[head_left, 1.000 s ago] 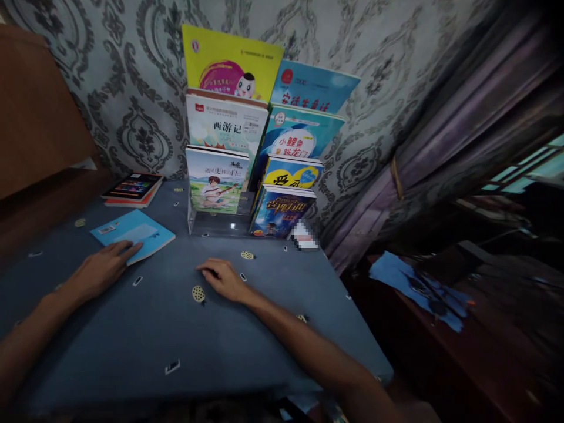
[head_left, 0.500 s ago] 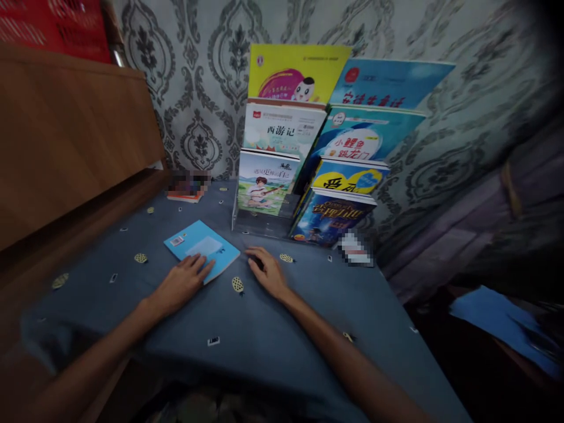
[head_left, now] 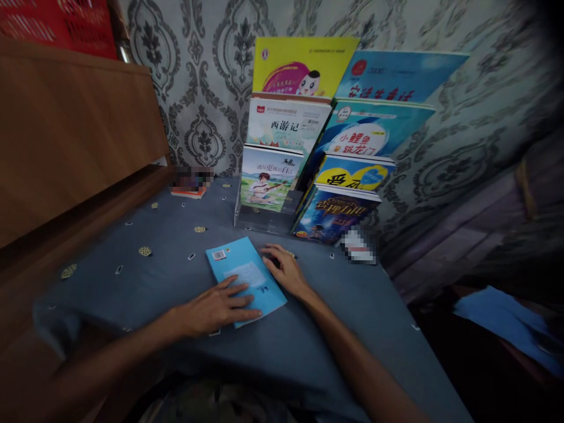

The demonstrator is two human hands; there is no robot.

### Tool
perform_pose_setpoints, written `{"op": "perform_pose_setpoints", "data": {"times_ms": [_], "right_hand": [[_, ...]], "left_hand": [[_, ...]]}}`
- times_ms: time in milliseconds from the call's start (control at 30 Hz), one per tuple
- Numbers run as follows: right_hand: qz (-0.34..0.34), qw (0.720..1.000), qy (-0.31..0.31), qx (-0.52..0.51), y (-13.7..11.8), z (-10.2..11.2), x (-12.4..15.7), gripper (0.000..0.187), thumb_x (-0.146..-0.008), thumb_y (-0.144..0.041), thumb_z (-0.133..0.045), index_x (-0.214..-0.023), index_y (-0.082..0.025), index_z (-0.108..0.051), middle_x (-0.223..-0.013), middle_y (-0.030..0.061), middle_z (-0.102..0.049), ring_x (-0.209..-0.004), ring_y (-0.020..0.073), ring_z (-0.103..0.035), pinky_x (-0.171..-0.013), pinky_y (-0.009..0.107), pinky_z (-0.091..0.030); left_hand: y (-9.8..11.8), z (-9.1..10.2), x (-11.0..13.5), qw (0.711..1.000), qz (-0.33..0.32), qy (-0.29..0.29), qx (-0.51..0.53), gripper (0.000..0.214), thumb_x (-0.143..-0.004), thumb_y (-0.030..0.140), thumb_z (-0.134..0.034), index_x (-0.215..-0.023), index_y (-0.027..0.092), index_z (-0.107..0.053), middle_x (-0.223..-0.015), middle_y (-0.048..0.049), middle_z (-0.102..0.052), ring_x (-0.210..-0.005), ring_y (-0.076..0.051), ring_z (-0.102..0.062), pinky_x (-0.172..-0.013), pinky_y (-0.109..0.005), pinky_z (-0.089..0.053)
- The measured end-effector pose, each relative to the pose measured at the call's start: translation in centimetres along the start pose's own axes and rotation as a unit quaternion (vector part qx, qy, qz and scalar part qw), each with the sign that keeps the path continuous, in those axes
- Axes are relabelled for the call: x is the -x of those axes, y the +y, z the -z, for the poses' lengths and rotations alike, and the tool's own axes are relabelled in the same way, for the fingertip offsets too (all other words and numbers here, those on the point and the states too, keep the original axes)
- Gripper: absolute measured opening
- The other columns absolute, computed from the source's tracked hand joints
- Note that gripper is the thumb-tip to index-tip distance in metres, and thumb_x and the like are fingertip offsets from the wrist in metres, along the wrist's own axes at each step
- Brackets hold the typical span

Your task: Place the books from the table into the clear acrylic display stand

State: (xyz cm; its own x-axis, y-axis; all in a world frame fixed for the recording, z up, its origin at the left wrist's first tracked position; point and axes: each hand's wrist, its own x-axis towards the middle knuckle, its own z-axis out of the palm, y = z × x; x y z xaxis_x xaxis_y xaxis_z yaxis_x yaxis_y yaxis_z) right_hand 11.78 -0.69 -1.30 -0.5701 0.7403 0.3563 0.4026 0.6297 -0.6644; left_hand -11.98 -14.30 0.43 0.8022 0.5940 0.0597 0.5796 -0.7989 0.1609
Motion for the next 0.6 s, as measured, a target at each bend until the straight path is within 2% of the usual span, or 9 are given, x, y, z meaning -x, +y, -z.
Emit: {"op": "perform_pose_setpoints", "data": {"times_ms": [100, 200, 300, 467, 533, 600], "right_hand": [[-0.012, 1.000, 0.017, 0.024, 0.6, 0.5, 0.3, 0.034, -0.096, -0.029, -0.051, -0.122, -0.019, -0.069, -0.129, 0.0149, -0.065, -0.116, 0.0271, -0.064, -0.095, 0.044, -0.053], [-0.012, 0.998, 0.030, 0.060, 0.9, 0.2, 0.8, 0.034, -0.095, -0.027, -0.051, -0.123, -0.018, -0.068, -0.130, 0.0150, -0.063, -0.123, 0.0277, -0.060, -0.100, 0.045, -0.051], [-0.008, 0.993, 0.021, 0.113, 0.6, -1.0, 1.3, 0.035, -0.096, -0.026, -0.049, -0.125, -0.016, -0.067, -0.136, 0.0171, -0.059, -0.127, 0.0290, -0.056, -0.107, 0.048, -0.047], [-0.018, 0.982, 0.027, 0.188, -0.6, -3.3, 1.8, 0.039, -0.099, -0.020, -0.041, -0.130, -0.015, -0.064, -0.139, 0.0194, -0.055, -0.130, 0.0311, -0.051, -0.111, 0.052, -0.043], [-0.030, 0.978, 0.036, 0.202, -0.9, -4.0, 1.9, 0.040, -0.098, -0.018, -0.040, -0.131, -0.015, -0.063, -0.140, 0.0194, -0.055, -0.131, 0.0318, -0.050, -0.111, 0.053, -0.043], [-0.041, 0.975, 0.047, 0.213, -0.8, -4.6, 2.0, 0.042, -0.098, -0.016, -0.039, -0.132, -0.016, -0.062, -0.142, 0.0193, -0.054, -0.133, 0.0326, -0.049, -0.111, 0.054, -0.044]], "left_hand": [[-1.3, 1.0, -0.5, 0.996, -0.048, -0.014, 0.077, 0.050, -0.102, 0.018, -0.045, -0.147, 0.040, -0.047, -0.150, -0.0007, -0.055, -0.151, -0.023, -0.032, -0.127, -0.058, -0.007], [-2.4, 1.8, -0.6, 0.994, -0.037, -0.026, 0.101, 0.059, -0.097, 0.012, -0.053, -0.143, 0.048, -0.048, -0.157, 0.0055, -0.045, -0.156, -0.025, -0.015, -0.125, -0.063, -0.004], [-3.0, 2.4, 0.0, 0.995, -0.012, -0.028, 0.096, 0.069, -0.091, 0.006, -0.057, -0.143, 0.051, -0.047, -0.163, 0.0067, -0.033, -0.156, -0.027, -0.010, -0.123, -0.066, -0.006], [-4.1, 3.5, 1.2, 0.990, 0.026, -0.061, 0.128, 0.074, -0.088, 0.007, -0.056, -0.149, 0.045, -0.042, -0.166, 0.0035, -0.025, -0.156, -0.029, -0.012, -0.124, -0.063, -0.012], [-5.0, 3.5, 1.3, 0.985, 0.052, -0.070, 0.151, 0.066, -0.093, 0.014, -0.054, -0.151, 0.041, -0.041, -0.167, 0.0006, -0.022, -0.156, -0.028, -0.011, -0.124, -0.060, -0.015], [-6.1, 3.0, 1.1, 0.980, 0.093, -0.047, 0.171, 0.053, -0.100, 0.024, -0.048, -0.152, 0.034, -0.042, -0.168, -0.0029, -0.019, -0.156, -0.026, -0.011, -0.125, -0.055, -0.020]]}}
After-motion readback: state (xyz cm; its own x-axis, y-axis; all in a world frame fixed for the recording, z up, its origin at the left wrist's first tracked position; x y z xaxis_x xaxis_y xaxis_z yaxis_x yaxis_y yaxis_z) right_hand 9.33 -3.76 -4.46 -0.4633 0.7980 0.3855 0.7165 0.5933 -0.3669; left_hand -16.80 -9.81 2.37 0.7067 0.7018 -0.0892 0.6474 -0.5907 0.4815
